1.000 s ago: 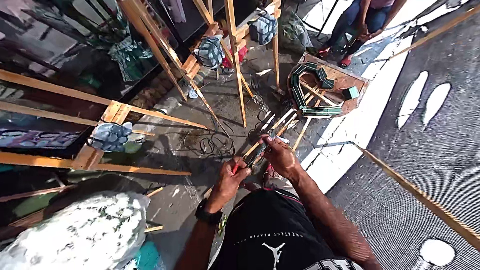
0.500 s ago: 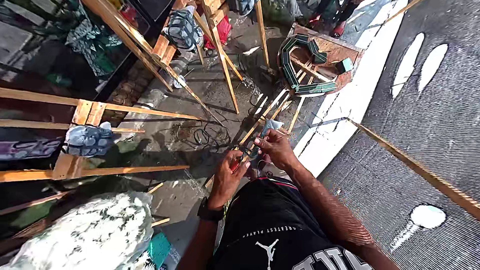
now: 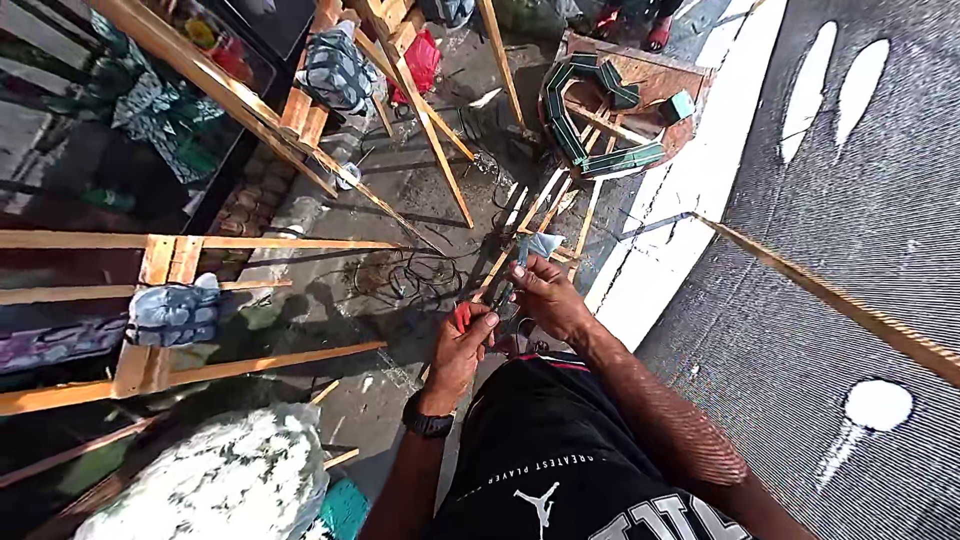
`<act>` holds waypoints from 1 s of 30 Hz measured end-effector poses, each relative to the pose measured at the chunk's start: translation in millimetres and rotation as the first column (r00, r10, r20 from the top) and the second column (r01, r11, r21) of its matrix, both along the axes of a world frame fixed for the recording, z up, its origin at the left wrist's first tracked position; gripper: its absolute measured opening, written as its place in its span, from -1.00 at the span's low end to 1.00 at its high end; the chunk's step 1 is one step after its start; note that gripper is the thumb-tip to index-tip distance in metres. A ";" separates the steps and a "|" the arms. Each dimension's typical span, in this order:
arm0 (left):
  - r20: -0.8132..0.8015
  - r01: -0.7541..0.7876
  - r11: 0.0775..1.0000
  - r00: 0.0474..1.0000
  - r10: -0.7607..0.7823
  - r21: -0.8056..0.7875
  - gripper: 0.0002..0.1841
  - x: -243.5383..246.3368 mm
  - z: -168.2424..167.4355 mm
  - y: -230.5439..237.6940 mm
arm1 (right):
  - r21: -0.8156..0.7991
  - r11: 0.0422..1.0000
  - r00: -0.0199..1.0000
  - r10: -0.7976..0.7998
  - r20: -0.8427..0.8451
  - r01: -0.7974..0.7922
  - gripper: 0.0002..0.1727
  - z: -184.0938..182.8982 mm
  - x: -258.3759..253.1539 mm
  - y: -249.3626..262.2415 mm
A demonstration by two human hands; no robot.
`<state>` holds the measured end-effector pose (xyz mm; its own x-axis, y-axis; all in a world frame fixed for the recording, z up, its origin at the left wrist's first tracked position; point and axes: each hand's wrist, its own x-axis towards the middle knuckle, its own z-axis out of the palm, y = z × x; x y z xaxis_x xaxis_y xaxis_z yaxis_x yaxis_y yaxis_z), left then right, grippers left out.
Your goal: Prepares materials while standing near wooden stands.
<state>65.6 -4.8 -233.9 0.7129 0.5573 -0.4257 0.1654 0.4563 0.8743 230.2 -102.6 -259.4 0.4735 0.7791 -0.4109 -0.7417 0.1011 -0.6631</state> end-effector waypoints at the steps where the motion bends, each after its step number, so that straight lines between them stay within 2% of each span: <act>1: -0.019 0.011 0.999 1.000 -0.010 0.031 -0.89 -2.7 -0.1 0.9 | 0.000 1.000 0.999 -0.017 -0.048 0.017 -0.85 0.0 1.4 0.9; 3: -0.071 0.038 0.993 0.997 -0.030 0.111 -0.89 -10.0 0.0 3.1 | -0.008 0.998 0.991 -0.060 -0.117 0.060 -0.75 -2.6 10.3 2.0; 8: -0.179 0.097 0.958 0.983 -0.050 0.269 -0.88 -41.2 -4.8 6.2 | -0.107 0.986 0.991 -0.132 -0.037 0.127 -0.75 -8.6 35.2 -1.7; 11: -0.214 0.100 0.950 0.976 -0.036 0.295 -0.89 -59.9 -9.2 5.0 | -0.137 0.975 0.984 -0.179 -0.023 0.175 -0.83 -12.4 41.7 -4.4; 15: -0.297 0.081 0.952 0.955 0.010 0.294 -0.91 -84.6 -8.3 3.7 | -0.149 0.950 0.956 -0.286 -0.069 0.273 -0.74 -26.6 54.1 -9.9; 22: -0.328 0.083 0.957 0.944 0.013 0.278 -0.90 -109.6 -12.9 -1.3 | -0.155 0.953 0.966 -0.258 0.025 0.259 -0.89 -24.9 56.9 -13.4; 26: -0.429 0.242 0.932 0.897 -0.108 0.271 -0.88 -118.8 -22.0 1.1 | -0.089 0.977 0.981 -0.194 0.019 0.195 -0.84 -26.3 49.4 -13.6; 28: -0.547 0.376 0.895 0.814 -0.195 0.240 -0.80 -124.0 -27.1 3.4 | -0.023 0.989 0.989 -0.144 -0.041 0.143 -0.89 -30.5 43.8 -14.2; 30: -0.642 0.516 0.821 0.720 -0.263 0.243 -0.65 -121.2 -29.4 6.5 | 0.013 0.995 0.993 -0.102 -0.066 0.103 -0.92 -27.5 36.2 -15.2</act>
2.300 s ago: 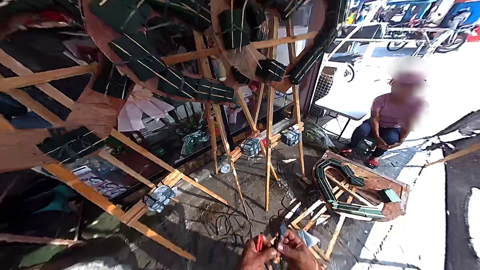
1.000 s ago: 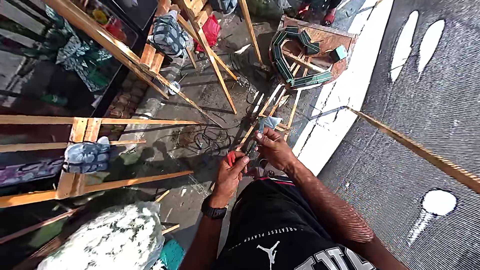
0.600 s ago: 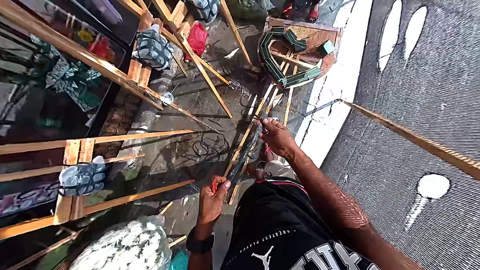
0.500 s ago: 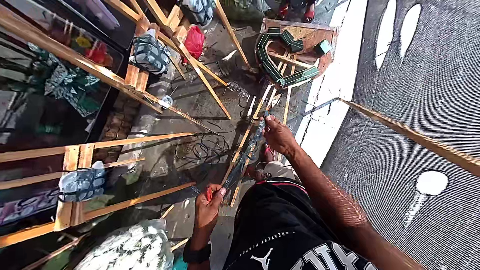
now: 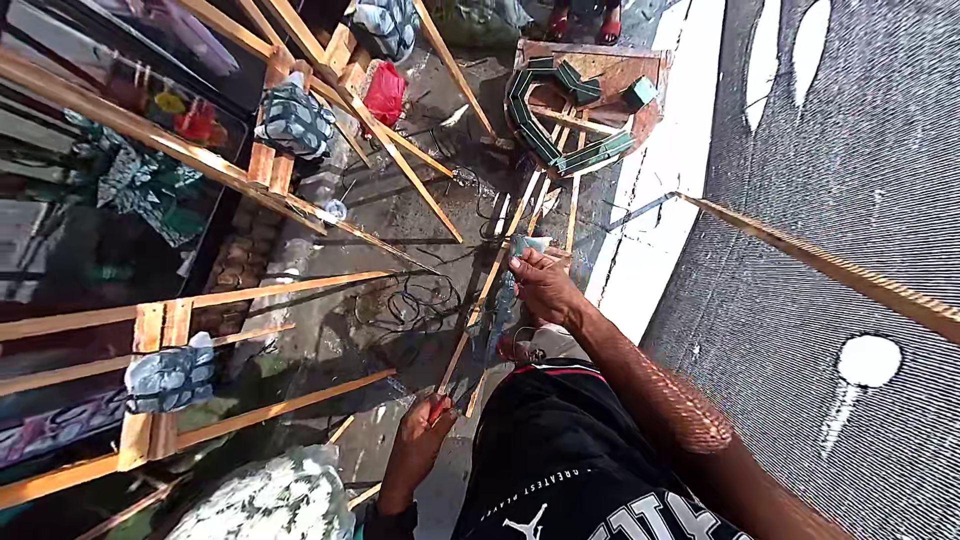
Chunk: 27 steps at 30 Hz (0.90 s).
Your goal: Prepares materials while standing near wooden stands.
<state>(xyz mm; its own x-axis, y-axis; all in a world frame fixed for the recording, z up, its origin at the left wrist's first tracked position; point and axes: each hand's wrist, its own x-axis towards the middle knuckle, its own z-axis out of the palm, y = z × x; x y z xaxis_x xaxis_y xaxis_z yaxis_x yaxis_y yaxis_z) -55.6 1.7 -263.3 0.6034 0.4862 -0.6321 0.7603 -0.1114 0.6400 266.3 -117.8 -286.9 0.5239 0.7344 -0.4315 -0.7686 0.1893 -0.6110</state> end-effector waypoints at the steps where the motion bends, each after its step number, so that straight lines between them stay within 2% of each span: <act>1: 0.009 0.044 0.997 0.999 -0.045 0.056 -0.60 6.1 -0.4 0.5 | -0.002 1.000 1.000 0.026 0.009 -0.026 -0.89 4.4 -4.5 -1.1; 3: 0.143 0.025 0.982 0.988 -0.052 0.188 -0.57 29.3 4.2 -2.3 | -0.037 0.996 0.995 0.087 0.051 -0.085 -0.83 15.6 -16.3 -1.9; 4: 0.243 -0.019 0.979 0.970 -0.032 0.204 -0.57 45.8 9.6 -4.3 | -0.063 0.989 0.986 0.136 0.092 -0.131 -0.81 19.8 -22.9 -2.1; 7: 0.462 -0.077 0.996 0.886 0.043 0.055 -0.46 97.6 30.0 -11.2 | -0.123 0.965 0.945 0.253 0.207 -0.231 -0.74 28.6 -44.5 -4.0; 9: 0.539 -0.145 0.983 0.822 0.181 -0.109 -0.58 120.3 32.3 -18.7 | -0.112 0.962 0.934 0.270 0.235 -0.250 -0.72 30.3 -54.8 -5.0; 12: 0.559 -0.206 0.934 0.756 0.341 -0.291 -0.83 130.7 28.0 -26.0 | -0.106 0.966 0.937 0.253 0.241 -0.234 -0.74 30.8 -55.5 -8.2; 14: 0.549 -0.230 0.898 0.725 0.416 -0.376 -0.86 131.5 28.0 -29.1 | -0.062 0.969 0.947 0.248 0.206 -0.240 -0.74 28.8 -52.9 -13.2; 19: 0.475 -0.249 0.755 0.648 0.596 -0.607 -0.89 132.2 32.7 -32.1 | 0.186 0.953 0.971 0.229 0.073 -0.239 -0.87 23.3 -50.9 -21.2; 22: 0.426 -0.258 0.696 0.633 0.646 -0.670 -0.88 130.6 39.2 -29.8 | 0.229 0.959 0.984 0.176 -0.031 -0.165 -0.80 17.8 -53.8 -18.9; 27: 0.444 -0.263 0.711 0.629 0.639 -0.652 -0.88 125.4 40.1 -26.2 | 0.259 0.960 0.977 0.148 -0.157 -0.104 -0.76 15.0 -58.0 -12.5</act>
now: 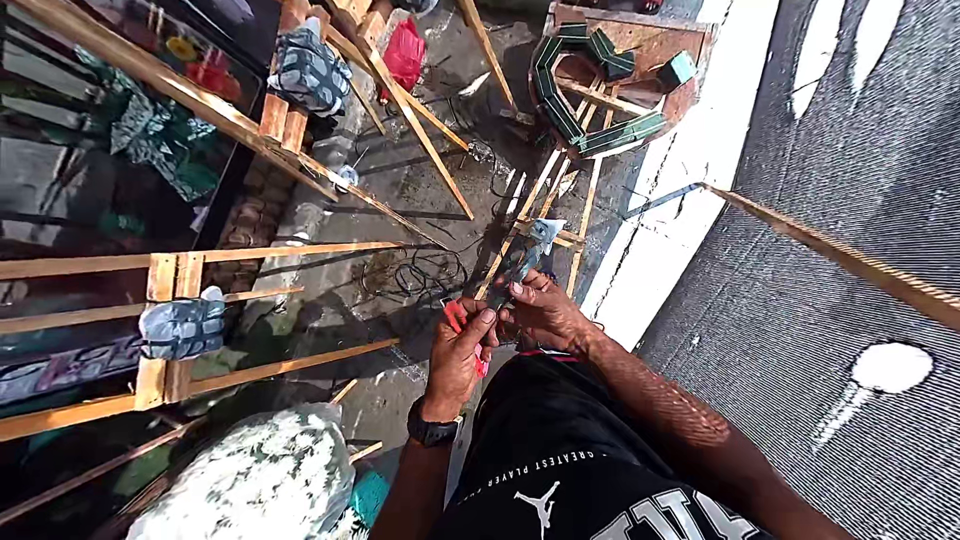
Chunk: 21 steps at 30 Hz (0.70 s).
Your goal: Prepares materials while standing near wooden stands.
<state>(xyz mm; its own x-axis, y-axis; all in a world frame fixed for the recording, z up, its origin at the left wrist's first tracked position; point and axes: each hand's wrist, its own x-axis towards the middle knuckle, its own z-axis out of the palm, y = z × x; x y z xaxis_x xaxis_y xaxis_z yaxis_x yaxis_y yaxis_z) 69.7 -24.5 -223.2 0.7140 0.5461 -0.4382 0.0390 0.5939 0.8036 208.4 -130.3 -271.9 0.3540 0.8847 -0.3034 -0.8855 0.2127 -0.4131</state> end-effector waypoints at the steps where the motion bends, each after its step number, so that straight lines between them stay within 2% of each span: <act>1: -0.004 -0.001 1.000 1.000 0.001 0.000 -0.89 -1.0 0.3 0.3 | 0.009 1.000 1.000 -0.004 -0.012 0.004 -0.77 -0.6 0.0 1.0; 7: -0.093 0.001 0.997 0.996 0.006 0.077 -0.89 -5.2 2.3 1.2 | -0.045 0.999 1.000 -0.008 0.002 0.008 -0.87 0.6 -0.8 6.4; 10: -0.102 0.009 0.995 0.995 0.001 0.098 -0.89 -5.9 -0.9 4.0 | -0.015 1.000 1.000 0.002 -0.011 -0.003 -0.77 0.4 0.9 7.4; 14: -0.079 0.020 0.999 0.997 -0.016 0.049 -0.89 -6.3 -1.7 5.9 | -0.023 0.999 0.999 -0.042 -0.032 0.041 -0.85 -0.9 1.1 10.4; 19: -0.077 0.006 0.998 0.997 -0.001 0.063 -0.89 -6.7 -4.1 8.1 | -0.068 0.993 0.993 -0.104 -0.051 0.100 -0.72 -0.3 7.8 13.9; 21: -0.084 0.010 0.998 0.996 -0.005 0.066 -0.89 -7.4 -4.1 9.3 | -0.066 0.989 0.988 -0.137 -0.072 0.133 -0.83 -5.8 11.2 14.3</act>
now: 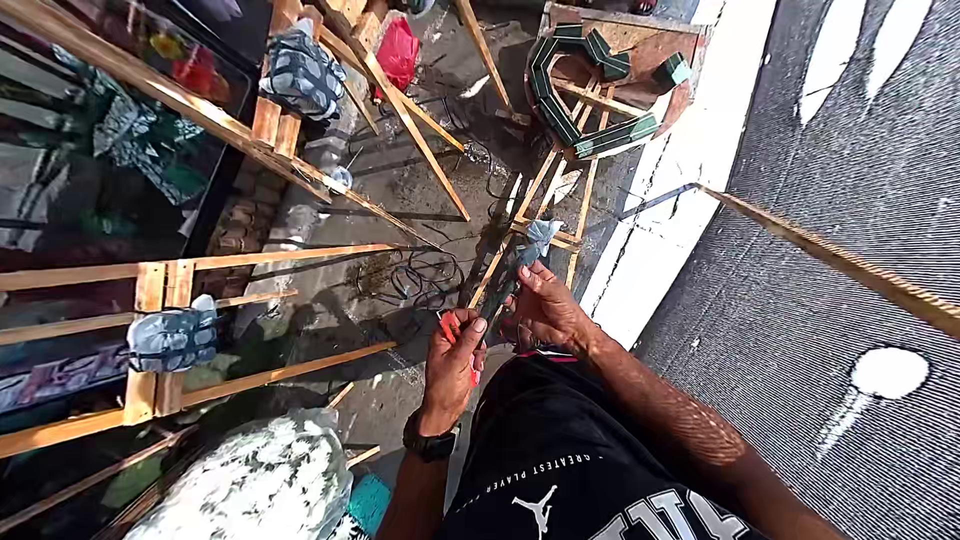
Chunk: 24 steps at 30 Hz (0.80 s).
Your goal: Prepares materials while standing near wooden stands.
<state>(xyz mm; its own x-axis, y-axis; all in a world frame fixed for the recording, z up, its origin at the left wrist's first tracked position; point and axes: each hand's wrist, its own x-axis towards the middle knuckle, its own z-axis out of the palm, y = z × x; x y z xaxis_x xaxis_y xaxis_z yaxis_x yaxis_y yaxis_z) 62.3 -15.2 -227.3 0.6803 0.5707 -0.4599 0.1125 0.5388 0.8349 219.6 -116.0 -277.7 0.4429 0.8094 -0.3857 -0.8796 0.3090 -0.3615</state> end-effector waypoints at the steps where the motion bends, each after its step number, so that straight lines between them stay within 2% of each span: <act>1: 0.000 0.002 1.000 1.000 -0.002 0.003 -0.89 -0.4 -0.2 0.4 | 0.000 1.000 1.000 -0.007 0.002 0.007 -0.88 -1.3 1.4 0.4; 3: 0.002 0.003 1.000 1.000 -0.003 0.008 -0.89 -1.7 -1.7 0.5 | -0.012 1.000 1.000 -0.026 0.000 0.026 -0.92 -1.7 3.5 1.4; 13: -0.040 -0.032 0.999 0.999 0.033 0.034 -0.91 -8.7 -11.0 -2.6 | -0.125 0.990 0.995 -0.052 0.082 0.062 -0.78 -3.5 8.6 3.3; 19: -0.159 0.037 0.978 0.987 -0.004 0.205 -0.89 -12.2 -14.0 -1.1 | -0.175 0.983 0.994 -0.030 0.107 0.049 -0.79 -4.1 9.7 3.3; 22: -0.190 0.077 0.959 0.981 -0.025 0.274 -0.87 -17.7 -20.0 -1.6 | -0.181 0.983 0.993 -0.012 0.120 0.034 -0.93 -2.2 11.2 1.9; 24: -0.202 0.075 0.957 0.979 -0.017 0.282 -0.88 -22.6 -23.9 -2.6 | -0.199 0.979 0.993 -0.027 0.116 0.050 -0.94 -1.1 14.8 1.1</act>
